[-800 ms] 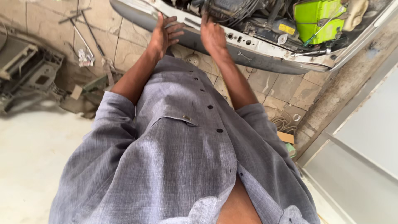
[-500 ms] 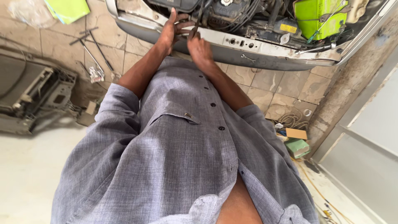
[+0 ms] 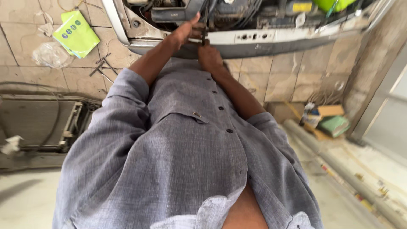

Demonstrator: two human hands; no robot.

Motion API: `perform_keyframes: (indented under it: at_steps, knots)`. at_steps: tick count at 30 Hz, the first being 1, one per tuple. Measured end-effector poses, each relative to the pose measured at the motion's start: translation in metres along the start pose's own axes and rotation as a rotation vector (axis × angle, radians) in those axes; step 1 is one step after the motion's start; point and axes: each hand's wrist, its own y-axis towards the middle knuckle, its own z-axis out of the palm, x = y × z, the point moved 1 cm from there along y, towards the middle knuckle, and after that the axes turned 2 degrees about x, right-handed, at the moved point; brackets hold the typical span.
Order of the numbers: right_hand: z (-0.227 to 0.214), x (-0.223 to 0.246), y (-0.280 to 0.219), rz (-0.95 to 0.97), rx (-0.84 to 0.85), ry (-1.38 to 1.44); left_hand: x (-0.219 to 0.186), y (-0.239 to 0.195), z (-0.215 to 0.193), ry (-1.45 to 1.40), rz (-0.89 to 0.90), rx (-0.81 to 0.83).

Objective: The person uses a T-handle wrench to tighten bolts on the front bumper of a car with the hood open. They work on the upper section of the bumper and then sit on the floor to work on the lower section.

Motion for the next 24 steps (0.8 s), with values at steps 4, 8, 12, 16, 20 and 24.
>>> perform_keyframes:
  at_steps: [4, 8, 12, 16, 20, 24]
  knots:
    - [-0.018, -0.005, -0.004, -0.048, -0.177, 0.100, -0.008, 0.004, -0.008, -0.062, 0.120, 0.104]
    - [-0.027, -0.010, -0.009, -0.063, -0.201, 0.116, 0.004, 0.012, -0.010, 0.015, 0.180, 0.072]
    - [-0.045, -0.023, -0.015, -0.157, -0.230, 0.152, 0.021, 0.039, -0.002, -0.125, 0.159, -0.001]
    - [-0.064, -0.023, -0.014, -0.219, -0.245, -0.007, 0.032, 0.059, 0.006, -0.272, 0.154, 0.012]
    - [-0.069, -0.021, -0.013, -0.200, -0.163, -0.124, 0.033, 0.059, 0.005, -0.329, 0.158, 0.039]
    - [-0.067, -0.020, -0.010, -0.217, -0.176, -0.162, 0.028, 0.041, 0.008, -0.336, 0.200, 0.035]
